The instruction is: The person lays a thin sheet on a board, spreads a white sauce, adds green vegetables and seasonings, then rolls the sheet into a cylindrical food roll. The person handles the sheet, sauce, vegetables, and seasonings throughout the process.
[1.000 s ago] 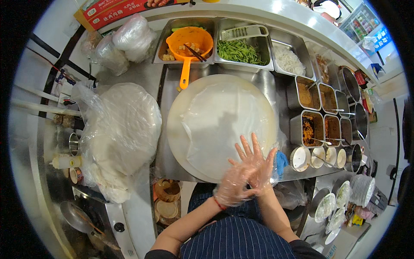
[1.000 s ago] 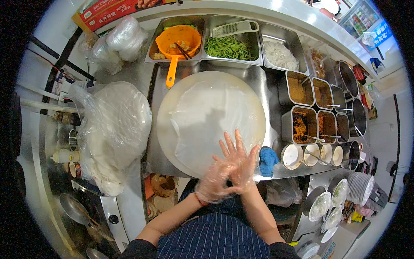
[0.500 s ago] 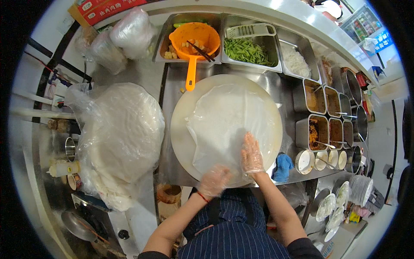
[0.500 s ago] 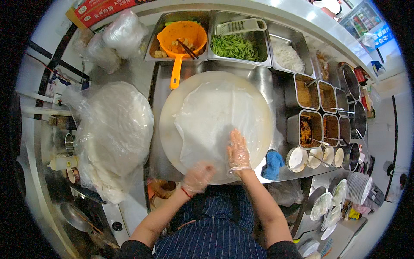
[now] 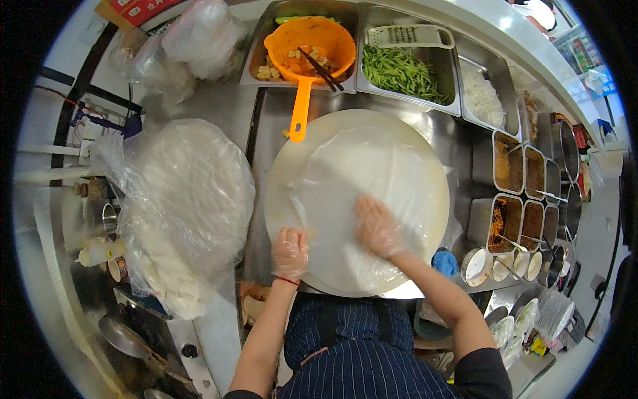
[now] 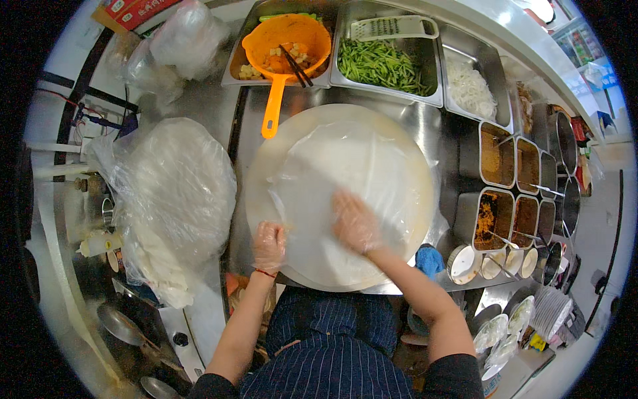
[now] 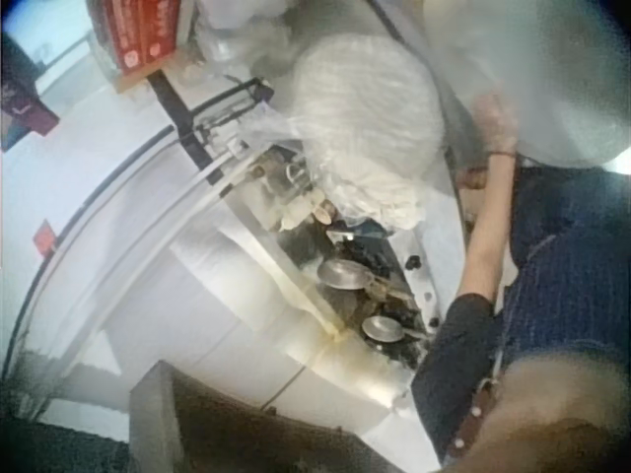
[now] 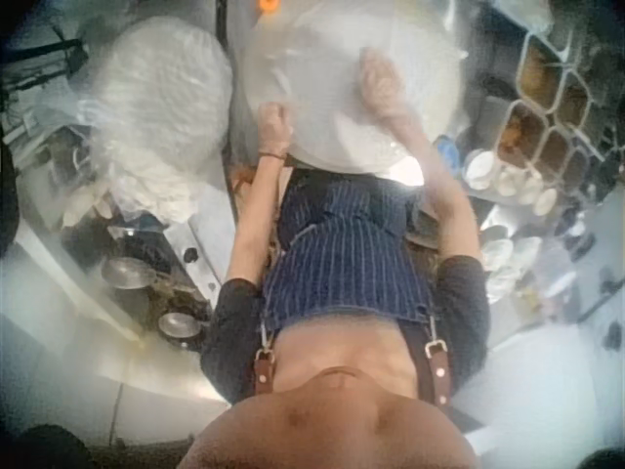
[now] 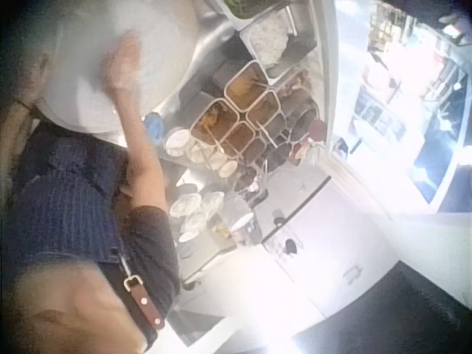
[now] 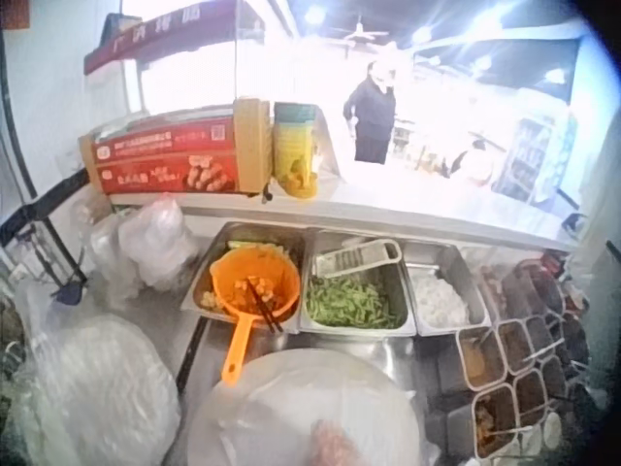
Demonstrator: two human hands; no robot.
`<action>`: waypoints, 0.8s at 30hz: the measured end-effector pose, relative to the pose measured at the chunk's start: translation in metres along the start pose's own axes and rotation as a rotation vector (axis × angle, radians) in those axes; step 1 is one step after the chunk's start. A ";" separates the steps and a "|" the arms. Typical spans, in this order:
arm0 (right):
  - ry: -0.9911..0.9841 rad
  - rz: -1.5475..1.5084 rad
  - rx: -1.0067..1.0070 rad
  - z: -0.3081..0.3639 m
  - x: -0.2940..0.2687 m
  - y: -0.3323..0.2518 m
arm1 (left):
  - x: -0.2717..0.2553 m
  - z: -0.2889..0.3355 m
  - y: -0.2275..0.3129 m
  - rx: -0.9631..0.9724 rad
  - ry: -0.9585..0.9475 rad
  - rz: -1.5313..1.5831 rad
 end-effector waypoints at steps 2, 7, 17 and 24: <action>0.040 -0.016 0.122 -0.017 -0.008 0.010 | -0.007 -0.001 -0.010 -0.149 -0.008 0.026; -0.149 -0.157 -0.460 0.045 0.039 -0.062 | -0.018 -0.028 -0.015 -0.109 0.144 0.001; -0.197 -0.142 -0.255 0.002 0.017 -0.053 | -0.021 -0.063 -0.029 -0.167 0.159 -0.061; -0.109 0.026 -0.046 0.002 -0.001 0.020 | -0.016 -0.060 -0.042 -0.214 0.175 0.034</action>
Point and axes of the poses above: each hand's wrist, its own z-axis away from the middle knuckle, its own x-axis out of the palm, y = z × x, the point moved 9 cm from there along -z, towards the middle knuckle, and after that the axes turned 13 degrees about x, right-handed, at the moved point
